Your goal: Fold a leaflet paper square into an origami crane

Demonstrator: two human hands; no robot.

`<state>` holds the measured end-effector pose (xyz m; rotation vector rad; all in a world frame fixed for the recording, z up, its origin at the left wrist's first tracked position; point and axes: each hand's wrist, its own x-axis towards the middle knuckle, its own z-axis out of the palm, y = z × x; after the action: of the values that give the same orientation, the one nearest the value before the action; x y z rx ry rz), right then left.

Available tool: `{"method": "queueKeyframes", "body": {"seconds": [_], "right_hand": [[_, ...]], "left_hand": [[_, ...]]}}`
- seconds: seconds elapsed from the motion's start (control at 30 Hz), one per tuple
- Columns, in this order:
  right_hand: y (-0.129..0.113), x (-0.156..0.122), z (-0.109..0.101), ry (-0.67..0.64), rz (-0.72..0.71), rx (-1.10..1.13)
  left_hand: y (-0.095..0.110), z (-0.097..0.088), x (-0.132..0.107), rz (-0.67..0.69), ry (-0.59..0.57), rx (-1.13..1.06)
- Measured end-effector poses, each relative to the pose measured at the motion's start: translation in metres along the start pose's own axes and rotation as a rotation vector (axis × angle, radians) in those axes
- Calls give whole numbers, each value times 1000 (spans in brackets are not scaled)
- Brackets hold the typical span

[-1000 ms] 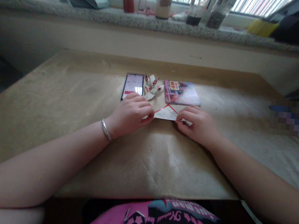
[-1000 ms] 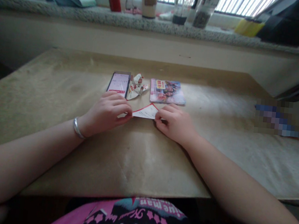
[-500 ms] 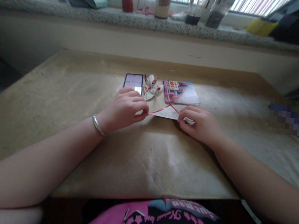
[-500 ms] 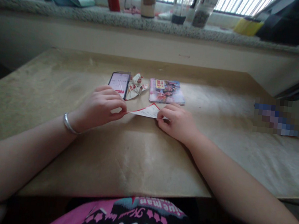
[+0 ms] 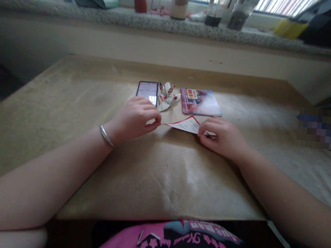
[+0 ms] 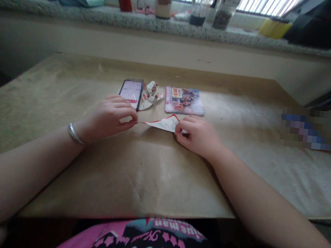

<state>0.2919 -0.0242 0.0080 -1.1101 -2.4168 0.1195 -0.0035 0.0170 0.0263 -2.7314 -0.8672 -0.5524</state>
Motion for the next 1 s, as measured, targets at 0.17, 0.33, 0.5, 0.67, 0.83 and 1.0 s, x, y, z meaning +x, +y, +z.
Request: {"method": "queueKeyframes", "body": {"seconds": [0.17, 0.33, 0.5, 0.67, 0.83, 1.0], "right_hand": [[6, -1, -1, -21, 1, 47], [11, -1, -1, -95, -74, 69], [8, 2, 2, -144, -175, 88], [5, 8, 11, 46, -258, -27], [8, 13, 18, 74, -281, -43], [12, 14, 20, 63, -319, 3]], "left_hand": [[-6, 5, -4, -4, 38, -25], [-3, 12, -6, -11, 56, -163], [2, 17, -5, 35, 19, -243], [4, 24, -3, 45, -36, -295], [6, 28, -2, 19, -74, -261], [9, 28, -2, -15, -120, -252]]}}
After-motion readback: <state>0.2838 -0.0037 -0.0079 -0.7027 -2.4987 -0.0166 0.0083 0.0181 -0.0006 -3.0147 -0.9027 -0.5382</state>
